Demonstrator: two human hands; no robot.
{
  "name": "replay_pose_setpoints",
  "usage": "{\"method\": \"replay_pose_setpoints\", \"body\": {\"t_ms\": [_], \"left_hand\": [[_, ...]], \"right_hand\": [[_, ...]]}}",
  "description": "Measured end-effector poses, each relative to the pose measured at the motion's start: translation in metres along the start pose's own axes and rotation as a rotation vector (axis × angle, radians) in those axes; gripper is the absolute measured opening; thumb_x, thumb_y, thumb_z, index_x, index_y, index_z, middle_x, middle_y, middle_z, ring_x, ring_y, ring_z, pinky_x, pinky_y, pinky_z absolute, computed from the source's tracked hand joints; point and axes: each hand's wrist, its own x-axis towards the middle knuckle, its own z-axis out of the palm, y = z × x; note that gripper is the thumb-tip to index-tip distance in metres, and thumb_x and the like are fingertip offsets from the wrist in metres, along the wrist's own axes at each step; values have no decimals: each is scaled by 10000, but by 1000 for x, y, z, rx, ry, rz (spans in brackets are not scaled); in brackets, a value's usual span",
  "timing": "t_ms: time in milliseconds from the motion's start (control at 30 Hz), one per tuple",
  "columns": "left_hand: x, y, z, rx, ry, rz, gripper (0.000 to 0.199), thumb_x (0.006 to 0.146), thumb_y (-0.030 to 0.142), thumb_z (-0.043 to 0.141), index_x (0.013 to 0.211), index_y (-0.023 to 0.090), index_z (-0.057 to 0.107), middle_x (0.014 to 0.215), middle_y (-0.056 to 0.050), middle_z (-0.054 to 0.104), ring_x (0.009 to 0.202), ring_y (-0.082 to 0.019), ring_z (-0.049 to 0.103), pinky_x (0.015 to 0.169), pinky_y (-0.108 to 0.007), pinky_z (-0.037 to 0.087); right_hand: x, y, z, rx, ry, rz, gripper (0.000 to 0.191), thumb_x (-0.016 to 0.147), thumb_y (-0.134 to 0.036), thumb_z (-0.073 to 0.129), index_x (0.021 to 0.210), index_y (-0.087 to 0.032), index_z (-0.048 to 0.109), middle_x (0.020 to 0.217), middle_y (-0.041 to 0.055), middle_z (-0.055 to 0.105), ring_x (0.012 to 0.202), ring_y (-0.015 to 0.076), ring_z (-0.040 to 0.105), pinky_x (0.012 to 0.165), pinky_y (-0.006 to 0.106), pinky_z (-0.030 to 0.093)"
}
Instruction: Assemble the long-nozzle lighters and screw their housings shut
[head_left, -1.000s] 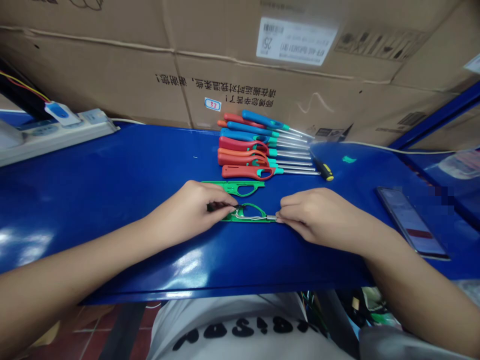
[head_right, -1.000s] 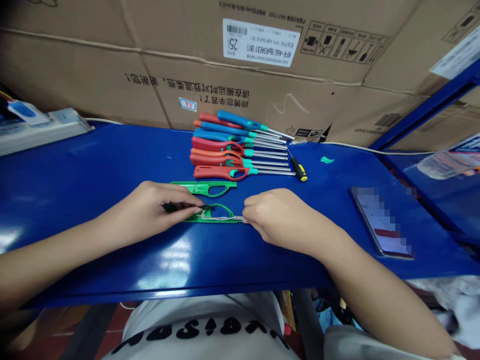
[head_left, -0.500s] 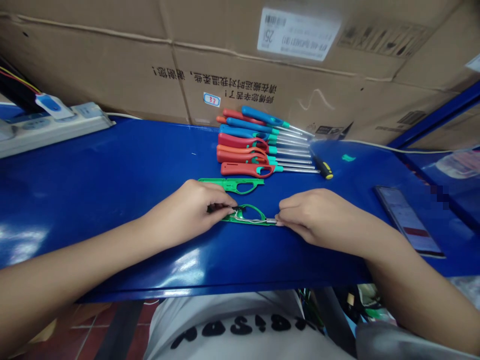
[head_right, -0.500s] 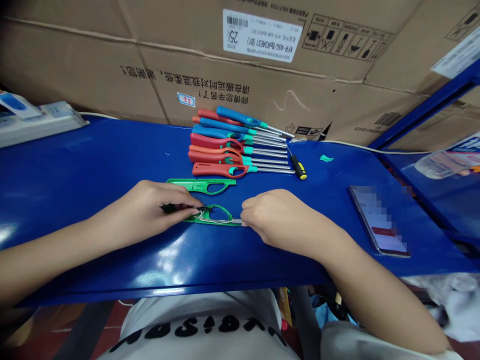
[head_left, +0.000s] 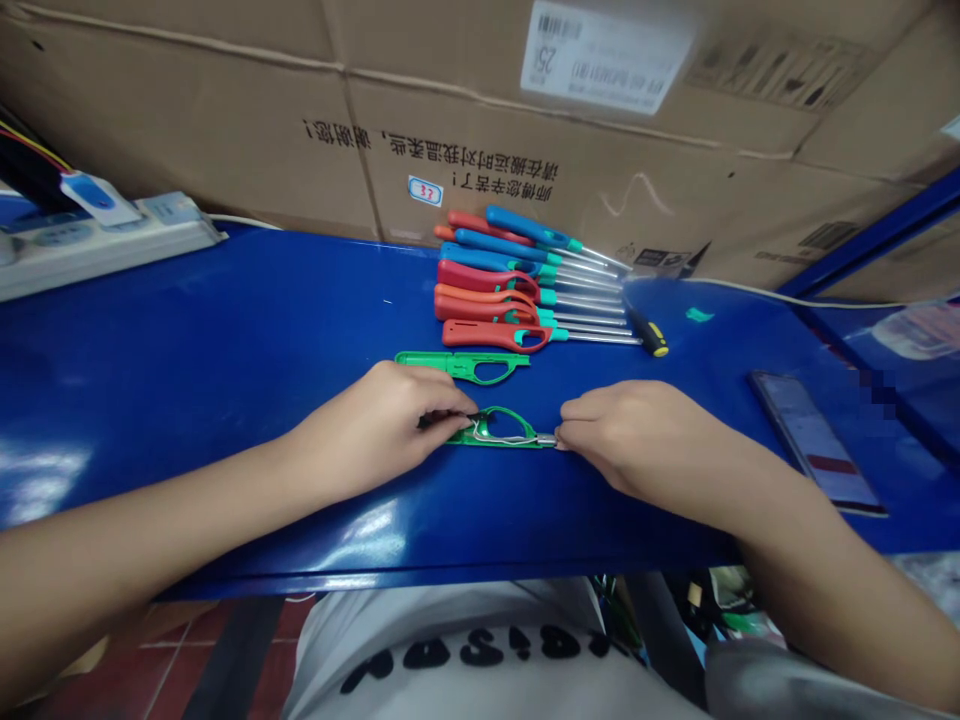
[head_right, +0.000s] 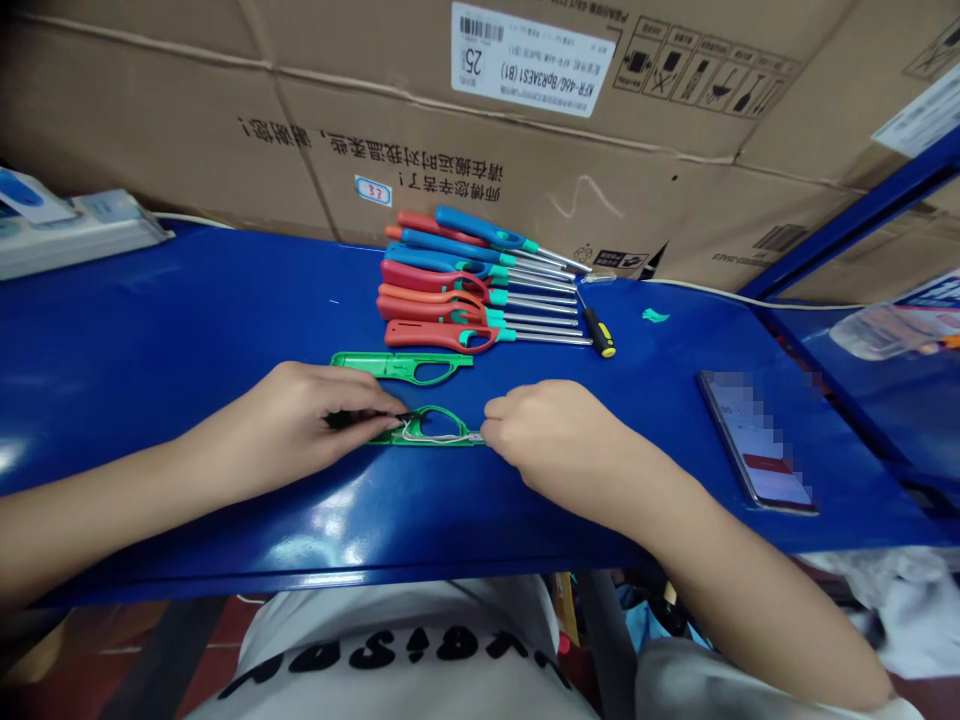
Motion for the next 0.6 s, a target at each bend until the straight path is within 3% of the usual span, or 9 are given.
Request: {"method": "replay_pose_setpoints", "body": {"t_ms": [133, 267, 433, 600], "left_hand": [[0, 0, 2, 15, 26, 11, 193, 952, 185, 603, 1012, 198, 786, 947, -26, 783, 825, -172, 738, 767, -269, 556], [1, -1, 3, 18, 57, 29, 191, 951, 176, 605, 999, 200, 789, 917, -22, 784, 804, -167, 735, 738, -259, 546], [0, -3, 4, 13, 92, 55, 179, 945, 165, 620, 1005, 189, 787, 917, -25, 787, 809, -171, 738, 739, -262, 548], [0, -2, 4, -1, 91, 68, 166, 946, 171, 625, 991, 192, 784, 908, -22, 785, 795, -168, 736, 729, -263, 546]], "right_hand": [[7, 9, 5, 10, 83, -9, 224, 952, -94, 553, 779, -167, 674, 758, 41, 630, 778, 191, 576, 661, 316, 321], [12, 22, 9, 167, 136, 4, 256, 988, -136, 528, 765, -155, 650, 787, 38, 616, 755, 161, 573, 679, 288, 375], [11, 32, 16, 420, 210, -40, 76, 970, -189, 604, 953, -165, 674, 937, 45, 642, 819, 154, 598, 733, 274, 447], [18, 24, 24, 511, 288, -78, 173, 949, -257, 663, 1102, -185, 633, 1047, 47, 592, 731, 111, 550, 649, 245, 440]]}}
